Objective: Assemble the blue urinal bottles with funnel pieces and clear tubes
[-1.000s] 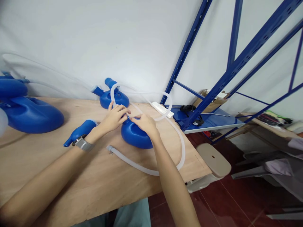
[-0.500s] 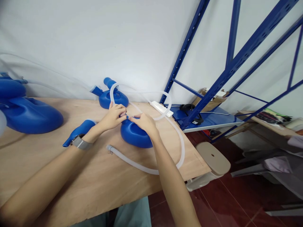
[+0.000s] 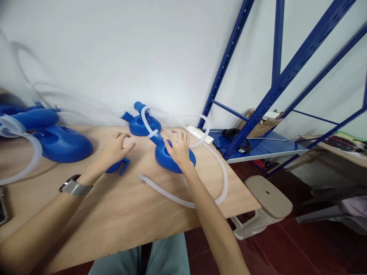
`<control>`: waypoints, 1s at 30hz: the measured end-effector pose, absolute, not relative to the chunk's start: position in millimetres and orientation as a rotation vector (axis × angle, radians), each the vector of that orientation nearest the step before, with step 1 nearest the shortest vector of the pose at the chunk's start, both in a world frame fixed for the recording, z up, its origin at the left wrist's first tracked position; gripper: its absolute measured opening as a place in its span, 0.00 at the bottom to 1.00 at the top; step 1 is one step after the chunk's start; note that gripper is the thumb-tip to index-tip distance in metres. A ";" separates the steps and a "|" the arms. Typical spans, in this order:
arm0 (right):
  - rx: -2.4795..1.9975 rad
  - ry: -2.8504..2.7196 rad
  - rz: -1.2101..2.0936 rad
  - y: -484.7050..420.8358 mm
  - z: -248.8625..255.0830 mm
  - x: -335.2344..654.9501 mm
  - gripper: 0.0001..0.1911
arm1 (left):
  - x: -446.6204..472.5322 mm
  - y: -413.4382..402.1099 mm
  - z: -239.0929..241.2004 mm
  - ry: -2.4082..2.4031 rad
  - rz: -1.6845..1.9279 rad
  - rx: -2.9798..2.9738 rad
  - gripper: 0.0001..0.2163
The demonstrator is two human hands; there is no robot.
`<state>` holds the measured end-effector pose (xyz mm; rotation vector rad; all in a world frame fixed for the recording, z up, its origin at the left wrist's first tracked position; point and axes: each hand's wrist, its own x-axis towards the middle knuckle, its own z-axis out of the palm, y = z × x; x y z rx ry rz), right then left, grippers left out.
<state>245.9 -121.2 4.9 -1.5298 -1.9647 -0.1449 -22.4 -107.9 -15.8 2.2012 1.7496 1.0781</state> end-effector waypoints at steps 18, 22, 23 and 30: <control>-1.080 -2.408 0.670 -154.1 -26.3 175.2 0.16 | -68.3 -144.0 -32.7 1.180 1.504 0.761 0.21; -1.179 -2.412 0.538 -154.6 -48.1 176.1 0.18 | -72.9 -142.6 -35.9 1.201 1.567 0.682 0.22; -1.196 -2.409 0.523 -154.4 -52.9 177.4 0.19 | -74.9 -142.2 -35.5 1.198 1.578 0.673 0.22; -1.164 -2.245 0.458 -151.0 -67.4 182.2 0.13 | -67.7 -149.0 -31.6 1.157 1.599 0.789 0.23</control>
